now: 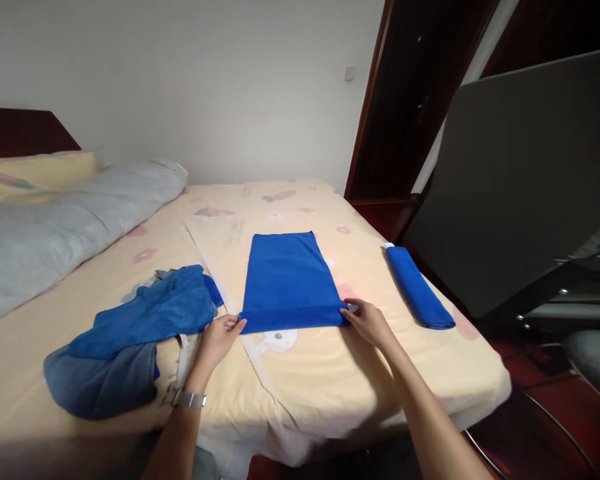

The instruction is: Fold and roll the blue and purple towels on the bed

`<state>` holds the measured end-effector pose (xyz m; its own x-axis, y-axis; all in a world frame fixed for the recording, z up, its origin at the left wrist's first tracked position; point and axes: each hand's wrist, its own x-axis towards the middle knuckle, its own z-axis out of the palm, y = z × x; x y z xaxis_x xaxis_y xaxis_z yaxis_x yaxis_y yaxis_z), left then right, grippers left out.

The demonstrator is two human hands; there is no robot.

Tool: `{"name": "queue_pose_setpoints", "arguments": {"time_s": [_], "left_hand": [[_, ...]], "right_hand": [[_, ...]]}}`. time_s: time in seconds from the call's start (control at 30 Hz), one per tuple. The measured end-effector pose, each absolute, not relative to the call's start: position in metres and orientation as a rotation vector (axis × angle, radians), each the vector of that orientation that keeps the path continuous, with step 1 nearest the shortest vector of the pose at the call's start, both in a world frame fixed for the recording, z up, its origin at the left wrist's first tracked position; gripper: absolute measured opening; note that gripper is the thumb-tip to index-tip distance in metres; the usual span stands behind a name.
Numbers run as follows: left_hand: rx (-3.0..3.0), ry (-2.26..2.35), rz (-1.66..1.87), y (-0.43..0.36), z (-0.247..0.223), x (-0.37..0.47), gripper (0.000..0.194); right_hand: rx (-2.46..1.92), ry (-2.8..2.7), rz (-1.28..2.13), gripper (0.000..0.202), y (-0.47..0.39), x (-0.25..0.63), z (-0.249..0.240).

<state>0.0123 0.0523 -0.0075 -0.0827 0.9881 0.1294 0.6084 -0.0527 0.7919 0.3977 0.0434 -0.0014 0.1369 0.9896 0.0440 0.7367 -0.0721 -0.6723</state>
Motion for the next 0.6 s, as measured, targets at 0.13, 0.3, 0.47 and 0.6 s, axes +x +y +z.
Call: {"name": "queue_pose_setpoints", "arguments": {"time_s": [0.13,0.3,0.47,0.6], "left_hand": [[1.727,1.771,0.961,0.055,-0.005,0.016,0.03],[1.736,1.782,0.968,0.058,-0.004,0.019,0.029],[1.699,1.736,1.014,0.062,-0.009,0.018,0.034],[1.65,1.652,1.083,0.069,-0.009,0.017,0.035]], "right_hand": [[-1.856,-1.636,0.558,0.039,0.043,0.394,-0.002],[-1.752,-1.378,0.775,0.037,0.046,0.399,-0.01],[-1.635,-1.218,1.053,0.04,0.049,0.401,-0.018],[-1.565,-1.2,1.053,0.044,0.051,0.399,-0.017]]}}
